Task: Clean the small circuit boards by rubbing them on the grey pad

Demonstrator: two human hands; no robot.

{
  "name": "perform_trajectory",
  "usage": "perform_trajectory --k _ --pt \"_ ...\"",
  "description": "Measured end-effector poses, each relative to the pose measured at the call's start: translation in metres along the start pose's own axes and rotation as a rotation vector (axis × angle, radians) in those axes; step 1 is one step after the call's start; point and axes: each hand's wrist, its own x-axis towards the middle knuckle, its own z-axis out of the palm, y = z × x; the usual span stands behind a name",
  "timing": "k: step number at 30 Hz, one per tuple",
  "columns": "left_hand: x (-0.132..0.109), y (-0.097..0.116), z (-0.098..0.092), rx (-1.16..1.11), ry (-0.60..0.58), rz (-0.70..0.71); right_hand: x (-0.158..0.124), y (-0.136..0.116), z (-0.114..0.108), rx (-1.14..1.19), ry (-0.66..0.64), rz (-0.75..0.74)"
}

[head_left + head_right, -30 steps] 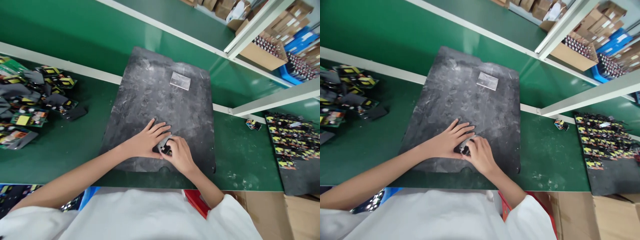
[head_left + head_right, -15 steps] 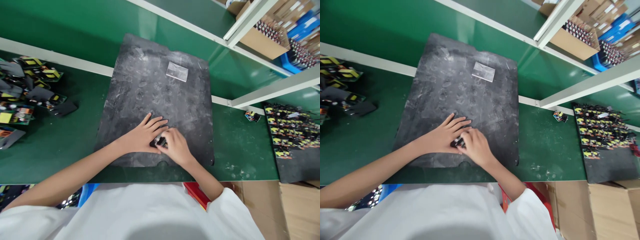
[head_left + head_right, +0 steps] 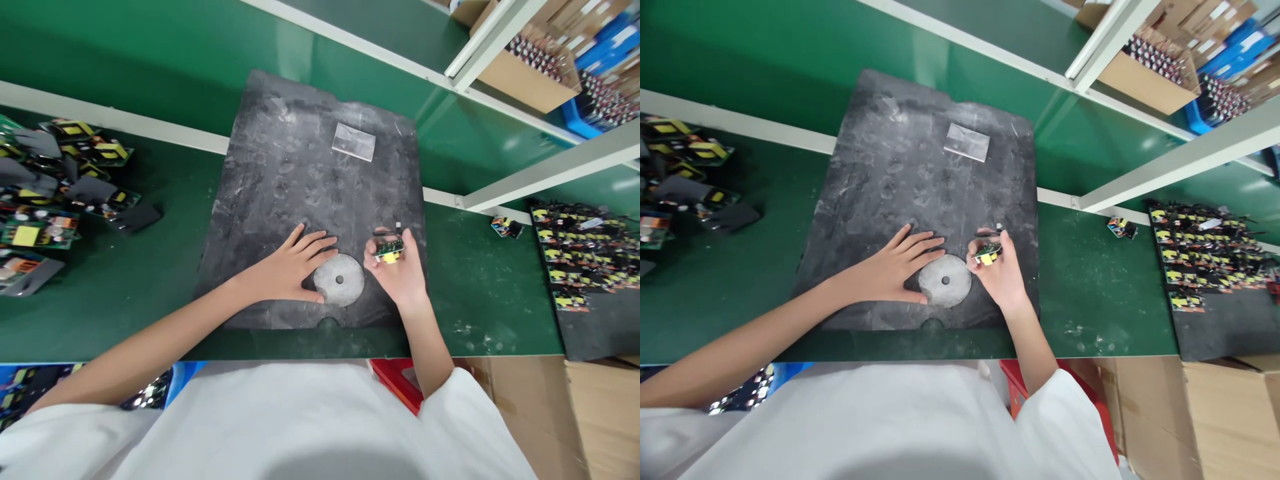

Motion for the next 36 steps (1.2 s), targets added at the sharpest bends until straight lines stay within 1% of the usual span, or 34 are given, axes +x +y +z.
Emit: perform_trajectory --k 2,4,7,9,12,15,17,22,24,27,29,31,33,36 --pt "0.001 0.004 -0.003 -0.050 0.020 0.000 -0.004 -0.004 0.005 0.190 -0.124 0.177" --pt "0.003 0.009 -0.007 -0.122 0.072 0.020 -0.008 -0.003 0.013 0.333 -0.161 0.275" --pt "0.005 0.019 -0.011 -0.218 0.191 0.044 -0.015 0.004 0.026 0.415 -0.165 0.313" --pt "0.007 0.023 -0.011 -0.235 0.279 0.000 -0.019 0.011 0.033 0.387 -0.190 0.294" --pt "0.008 0.024 -0.010 -0.226 0.360 -0.060 -0.023 0.020 0.039 0.291 -0.245 0.211" --pt "0.007 0.022 -0.007 -0.193 0.384 -0.064 -0.025 0.028 0.036 0.145 -0.286 0.100" --pt "0.006 0.020 -0.005 -0.168 0.387 -0.061 -0.025 0.031 0.032 0.006 -0.286 0.001" --pt "0.004 0.017 -0.003 -0.183 0.382 -0.025 -0.027 0.030 0.025 -0.509 -0.198 -0.310" --pt "0.004 0.017 -0.003 -0.230 0.387 -0.006 -0.028 0.029 0.024 -0.641 -0.167 -0.391" --pt "0.005 0.019 -0.004 -0.321 0.398 0.013 -0.027 0.030 0.024 -0.764 -0.098 -0.513" --pt "0.005 0.021 -0.006 -0.353 0.402 -0.009 -0.026 0.031 0.023 -0.813 -0.052 -0.613" --pt "0.005 0.022 -0.008 -0.380 0.391 -0.066 -0.025 0.034 0.022 -0.794 -0.061 -0.696" --pt "0.004 0.023 -0.009 -0.414 0.361 -0.116 -0.026 0.036 0.022 -0.733 -0.143 -0.742" --pt "0.005 0.021 -0.010 -0.426 0.347 -0.127 -0.028 0.037 0.022 -0.696 -0.297 -0.714"
